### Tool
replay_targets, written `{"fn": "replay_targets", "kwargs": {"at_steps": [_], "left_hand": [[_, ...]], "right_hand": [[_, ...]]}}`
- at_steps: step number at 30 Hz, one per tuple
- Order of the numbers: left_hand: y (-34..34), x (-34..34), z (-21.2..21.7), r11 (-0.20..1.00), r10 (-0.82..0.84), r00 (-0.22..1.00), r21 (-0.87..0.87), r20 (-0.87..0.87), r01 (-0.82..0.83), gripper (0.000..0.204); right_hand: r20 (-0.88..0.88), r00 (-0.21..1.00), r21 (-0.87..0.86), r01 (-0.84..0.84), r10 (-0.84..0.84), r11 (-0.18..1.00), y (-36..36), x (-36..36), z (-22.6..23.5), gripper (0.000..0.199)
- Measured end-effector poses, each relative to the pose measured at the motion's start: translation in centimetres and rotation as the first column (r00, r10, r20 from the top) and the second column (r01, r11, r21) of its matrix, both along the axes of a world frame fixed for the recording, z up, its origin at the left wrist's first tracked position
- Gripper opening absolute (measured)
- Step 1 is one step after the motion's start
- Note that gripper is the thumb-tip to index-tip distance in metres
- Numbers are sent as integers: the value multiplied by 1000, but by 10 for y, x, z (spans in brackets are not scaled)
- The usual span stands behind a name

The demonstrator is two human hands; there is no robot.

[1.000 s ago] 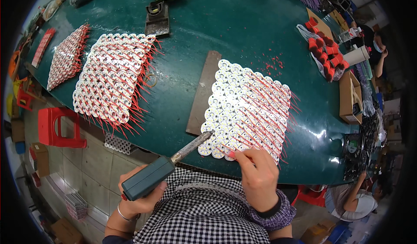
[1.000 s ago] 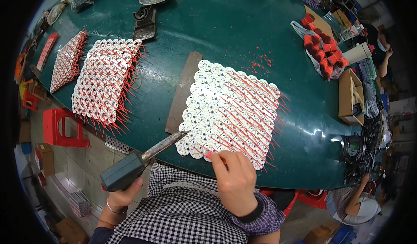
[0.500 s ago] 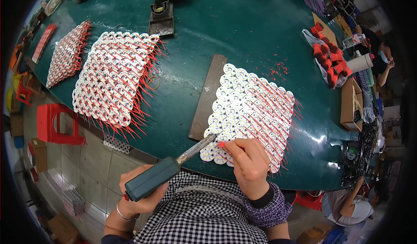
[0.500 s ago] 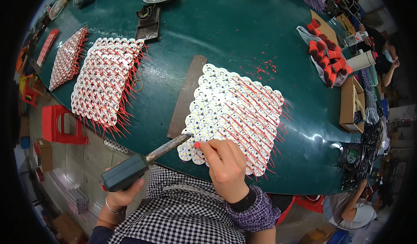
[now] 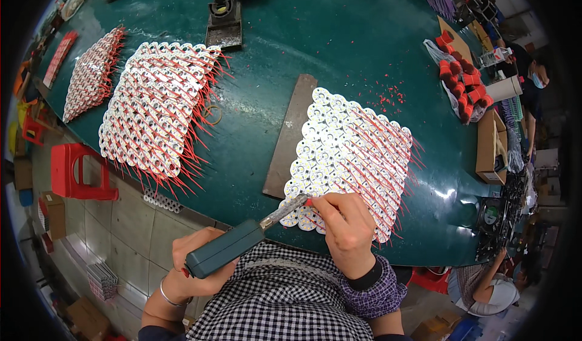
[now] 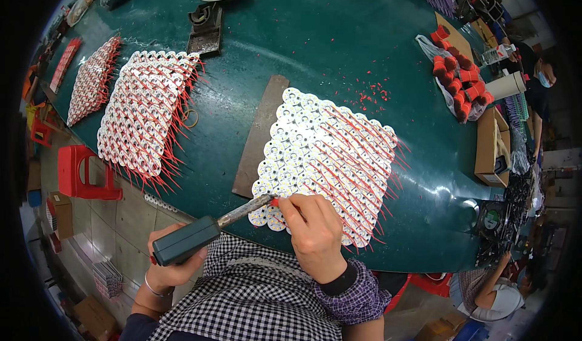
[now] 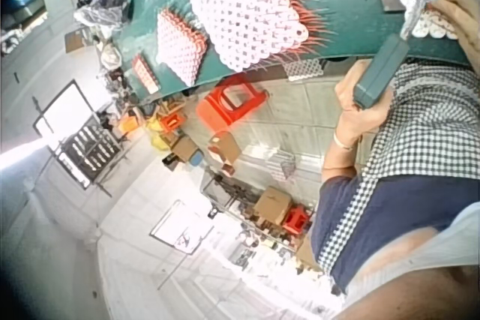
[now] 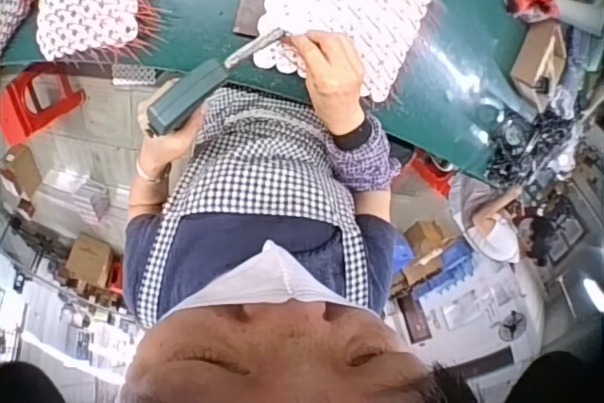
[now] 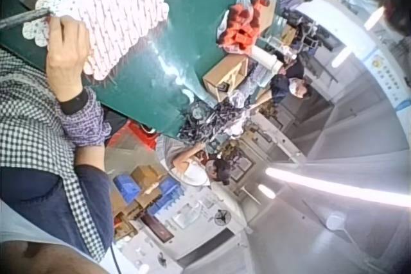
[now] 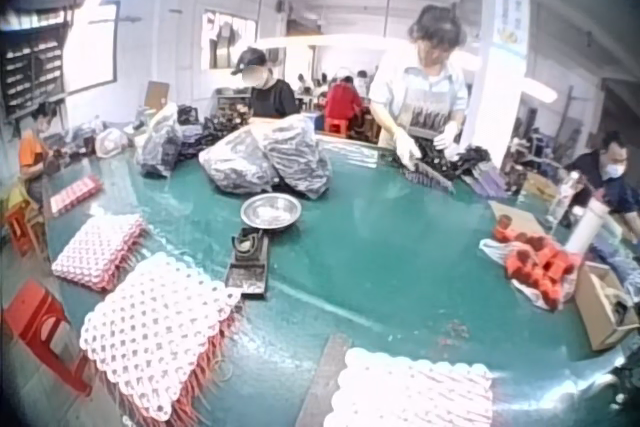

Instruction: The person solders wires onto circular LED boards using a soldering iron, repeatedly picking up wires to attach them to the boards, and rotating the LED panel to solder the opposite side.

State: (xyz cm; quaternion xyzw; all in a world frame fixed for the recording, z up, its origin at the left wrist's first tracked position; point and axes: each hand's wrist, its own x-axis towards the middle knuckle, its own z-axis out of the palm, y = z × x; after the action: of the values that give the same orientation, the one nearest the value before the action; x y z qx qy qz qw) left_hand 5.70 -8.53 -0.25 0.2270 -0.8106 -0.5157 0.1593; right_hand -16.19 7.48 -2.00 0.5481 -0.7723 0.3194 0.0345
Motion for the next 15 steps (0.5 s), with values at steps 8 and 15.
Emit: {"fn": "replay_targets", "kwargs": {"at_steps": [8, 15], "left_hand": [[-4, -1, 2, 999, -30, 999, -36, -17, 29, 19], [0, 5, 2, 997, 72, 997, -16, -43, -72, 24]], "right_hand": [[-20, 1000, 23, 13, -13, 1000, -1, 2, 2, 28], [-15, 1000, 37, 22, -21, 999, -1, 2, 2, 28]]}}
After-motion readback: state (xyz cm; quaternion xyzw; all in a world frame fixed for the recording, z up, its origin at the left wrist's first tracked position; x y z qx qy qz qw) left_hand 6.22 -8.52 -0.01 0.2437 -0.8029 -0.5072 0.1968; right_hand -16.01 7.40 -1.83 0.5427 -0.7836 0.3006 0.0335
